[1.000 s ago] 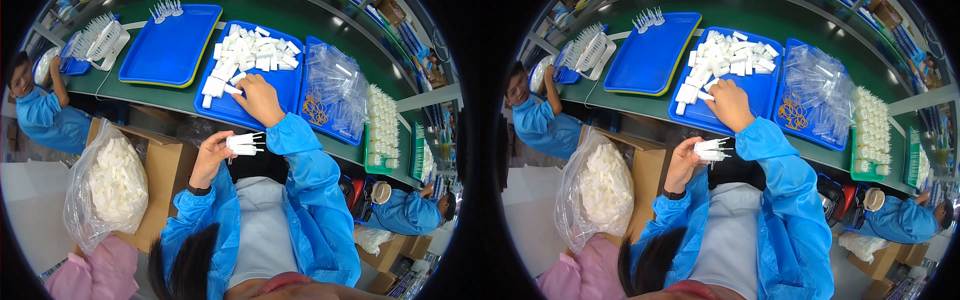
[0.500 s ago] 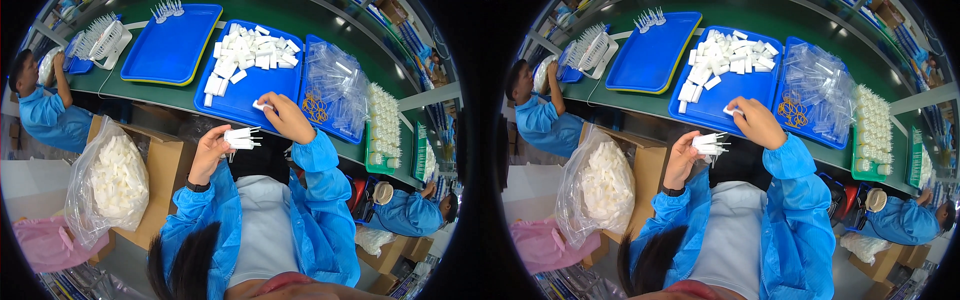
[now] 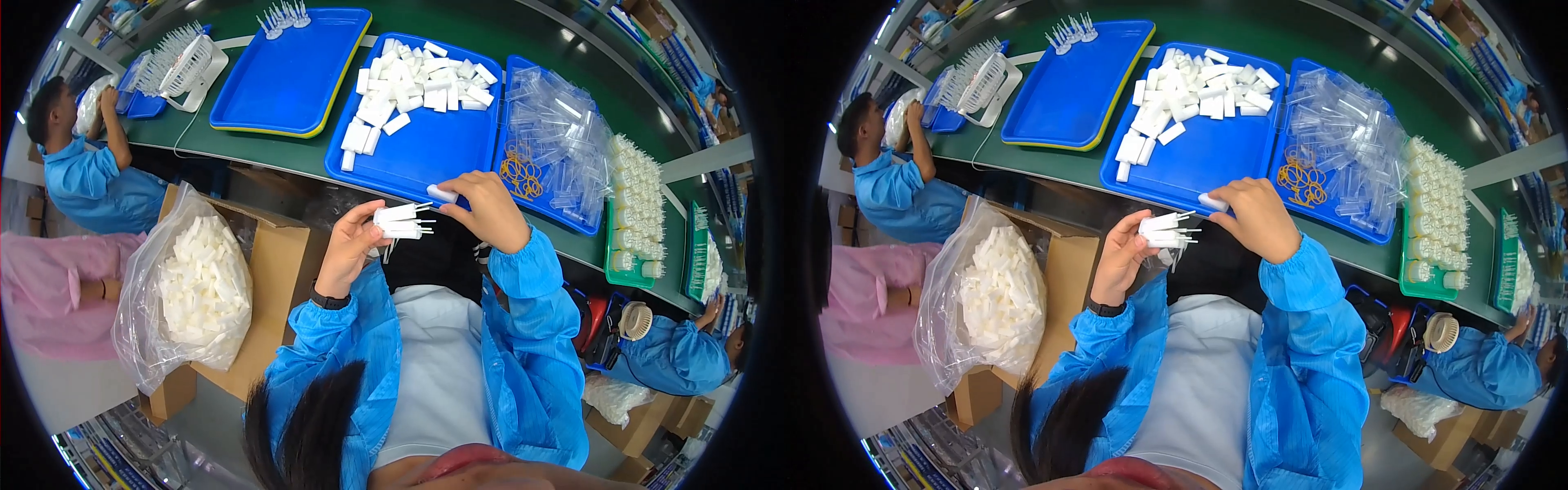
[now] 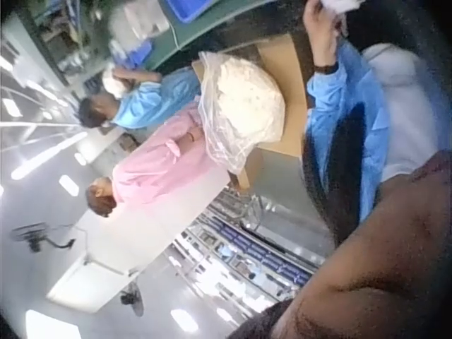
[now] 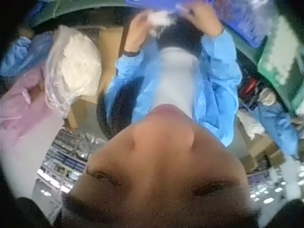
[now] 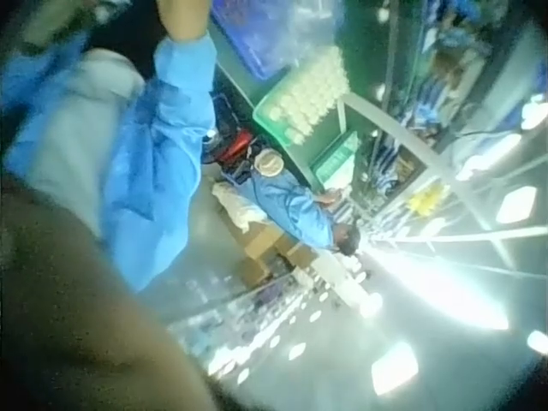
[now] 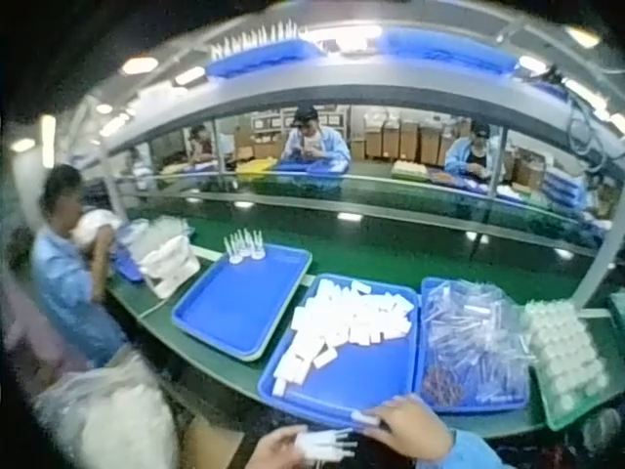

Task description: The person attaches white foam sleeves onto the pins of electronic components by hand, slides clear plastic covers over them, secures bundles of the components with rubber bands, and places the bundles onto a tray.

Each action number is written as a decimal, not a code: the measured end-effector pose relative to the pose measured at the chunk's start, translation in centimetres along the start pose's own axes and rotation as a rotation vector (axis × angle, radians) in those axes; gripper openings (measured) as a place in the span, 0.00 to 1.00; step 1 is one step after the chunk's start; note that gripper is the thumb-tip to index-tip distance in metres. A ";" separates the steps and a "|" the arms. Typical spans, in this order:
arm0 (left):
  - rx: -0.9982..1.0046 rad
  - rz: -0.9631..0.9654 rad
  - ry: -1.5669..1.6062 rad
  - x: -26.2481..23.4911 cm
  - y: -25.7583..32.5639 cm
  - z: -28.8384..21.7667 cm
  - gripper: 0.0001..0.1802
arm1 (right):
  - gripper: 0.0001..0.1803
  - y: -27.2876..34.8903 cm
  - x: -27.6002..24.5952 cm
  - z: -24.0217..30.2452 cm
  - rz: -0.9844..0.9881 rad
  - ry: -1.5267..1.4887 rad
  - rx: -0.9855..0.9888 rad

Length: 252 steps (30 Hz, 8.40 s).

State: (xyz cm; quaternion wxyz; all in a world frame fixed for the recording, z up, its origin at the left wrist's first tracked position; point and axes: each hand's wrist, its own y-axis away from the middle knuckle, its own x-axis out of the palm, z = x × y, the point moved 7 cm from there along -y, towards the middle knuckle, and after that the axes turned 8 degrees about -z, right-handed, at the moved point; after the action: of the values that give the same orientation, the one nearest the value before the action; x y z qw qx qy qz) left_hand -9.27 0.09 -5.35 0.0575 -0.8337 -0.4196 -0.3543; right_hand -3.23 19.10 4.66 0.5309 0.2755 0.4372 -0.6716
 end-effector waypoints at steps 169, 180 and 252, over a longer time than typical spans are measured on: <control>-0.033 0.141 -0.091 5.0 -0.4 2.2 0.30 | 0.16 8.6 -11.5 -8.4 -0.746 0.236 0.220; 0.059 0.201 -0.129 7.7 -0.9 0.4 0.25 | 0.11 6.2 -8.1 -0.6 -0.357 -0.471 0.132; 0.346 0.270 -0.333 9.2 -0.4 -0.6 0.13 | 0.18 6.0 -5.6 2.1 -0.398 -0.573 0.205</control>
State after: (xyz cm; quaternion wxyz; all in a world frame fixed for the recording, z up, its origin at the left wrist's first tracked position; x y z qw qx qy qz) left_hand -6.20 6.17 0.88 0.1760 -0.9067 -0.3626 -0.1244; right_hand 4.31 19.55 8.58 0.4601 0.0375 0.2461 -0.8522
